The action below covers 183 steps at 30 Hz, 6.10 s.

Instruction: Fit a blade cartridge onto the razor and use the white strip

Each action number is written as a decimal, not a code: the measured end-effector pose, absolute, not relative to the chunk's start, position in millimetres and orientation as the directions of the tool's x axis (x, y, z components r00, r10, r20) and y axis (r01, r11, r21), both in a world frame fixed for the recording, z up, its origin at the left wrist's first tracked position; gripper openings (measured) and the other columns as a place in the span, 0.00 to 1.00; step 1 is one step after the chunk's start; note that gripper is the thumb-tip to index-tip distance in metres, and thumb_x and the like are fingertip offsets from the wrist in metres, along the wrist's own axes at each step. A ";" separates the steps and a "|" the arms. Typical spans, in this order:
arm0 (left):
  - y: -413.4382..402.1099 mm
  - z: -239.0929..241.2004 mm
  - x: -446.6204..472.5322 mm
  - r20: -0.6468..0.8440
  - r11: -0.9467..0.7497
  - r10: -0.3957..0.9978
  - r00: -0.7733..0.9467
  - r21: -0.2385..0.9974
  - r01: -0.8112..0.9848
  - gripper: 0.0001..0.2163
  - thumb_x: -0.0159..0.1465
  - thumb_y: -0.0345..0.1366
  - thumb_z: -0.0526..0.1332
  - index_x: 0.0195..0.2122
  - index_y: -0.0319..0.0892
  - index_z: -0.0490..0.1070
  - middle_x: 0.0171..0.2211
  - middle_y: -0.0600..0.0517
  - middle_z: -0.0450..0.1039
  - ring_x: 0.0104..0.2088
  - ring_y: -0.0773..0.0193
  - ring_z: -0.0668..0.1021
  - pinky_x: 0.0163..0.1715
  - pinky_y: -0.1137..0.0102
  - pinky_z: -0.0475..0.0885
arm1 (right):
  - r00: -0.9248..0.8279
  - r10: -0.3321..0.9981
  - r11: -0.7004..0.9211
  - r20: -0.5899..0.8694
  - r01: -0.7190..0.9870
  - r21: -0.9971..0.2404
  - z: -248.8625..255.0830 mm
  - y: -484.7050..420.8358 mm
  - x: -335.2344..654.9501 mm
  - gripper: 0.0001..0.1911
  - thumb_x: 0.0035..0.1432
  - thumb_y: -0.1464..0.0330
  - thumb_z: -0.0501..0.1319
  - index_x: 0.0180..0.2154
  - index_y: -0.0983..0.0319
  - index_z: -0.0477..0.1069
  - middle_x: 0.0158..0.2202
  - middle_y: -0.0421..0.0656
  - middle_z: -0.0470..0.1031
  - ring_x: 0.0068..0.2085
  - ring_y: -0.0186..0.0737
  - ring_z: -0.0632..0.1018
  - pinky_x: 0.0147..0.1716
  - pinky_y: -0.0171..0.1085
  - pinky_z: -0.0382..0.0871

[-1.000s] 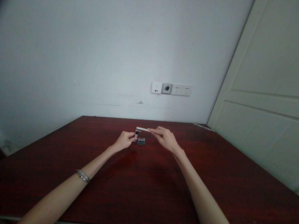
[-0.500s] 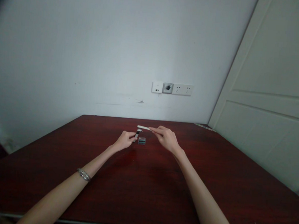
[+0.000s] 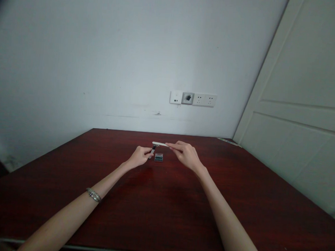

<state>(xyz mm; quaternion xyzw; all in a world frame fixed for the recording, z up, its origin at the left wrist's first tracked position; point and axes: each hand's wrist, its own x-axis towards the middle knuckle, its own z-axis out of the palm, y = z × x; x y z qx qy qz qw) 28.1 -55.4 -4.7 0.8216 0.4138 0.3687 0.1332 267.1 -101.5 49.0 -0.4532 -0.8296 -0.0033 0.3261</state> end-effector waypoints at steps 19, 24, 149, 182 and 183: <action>-49.5 -5.9 24.9 0.521 -0.630 0.771 0.367 0.540 0.558 0.10 0.56 0.33 0.56 0.29 0.34 0.76 0.21 0.55 0.71 0.22 0.71 0.66 0.25 0.78 0.58 | -0.334 0.668 0.677 0.664 0.642 -0.358 38.4 -85.7 274.2 0.16 0.60 0.62 0.53 0.47 0.55 0.72 0.30 0.43 0.73 0.30 0.35 0.72 0.29 0.32 0.62; -50.8 -3.5 25.3 0.525 -0.636 0.767 0.370 0.538 0.553 0.10 0.56 0.33 0.56 0.30 0.34 0.76 0.21 0.55 0.71 0.21 0.71 0.66 0.24 0.78 0.58 | -0.386 0.659 0.704 0.646 0.619 -0.348 39.5 -88.2 272.8 0.15 0.59 0.61 0.53 0.45 0.55 0.73 0.32 0.42 0.74 0.30 0.35 0.72 0.29 0.32 0.62; -48.9 -5.0 34.0 0.439 -0.497 0.866 0.238 0.805 0.323 0.10 0.52 0.36 0.61 0.29 0.34 0.77 0.26 0.49 0.77 0.27 0.62 0.75 0.29 0.72 0.68 | -0.169 0.965 0.108 0.203 -0.449 -0.887 -4.6 -110.0 172.2 0.18 0.47 0.53 0.59 0.27 0.61 0.60 0.13 0.27 0.48 0.13 0.21 0.46 0.10 0.25 0.35; -53.8 -4.5 36.7 0.417 -0.495 0.853 0.315 0.836 0.234 0.10 0.51 0.37 0.61 0.27 0.35 0.76 0.25 0.50 0.76 0.26 0.64 0.74 0.28 0.73 0.67 | -0.147 0.968 0.121 0.203 -0.434 -0.893 -15.5 -120.4 168.1 0.20 0.47 0.51 0.59 0.27 0.61 0.61 0.13 0.28 0.48 0.13 0.21 0.47 0.10 0.25 0.36; -53.9 -5.0 36.6 0.416 -0.496 0.853 0.316 0.834 0.241 0.10 0.51 0.37 0.61 0.27 0.35 0.76 0.24 0.50 0.76 0.26 0.64 0.74 0.28 0.73 0.67 | -0.135 0.966 0.141 0.222 -0.444 -0.885 -14.9 -119.6 167.8 0.20 0.47 0.51 0.59 0.27 0.61 0.61 0.13 0.28 0.48 0.13 0.22 0.47 0.10 0.25 0.37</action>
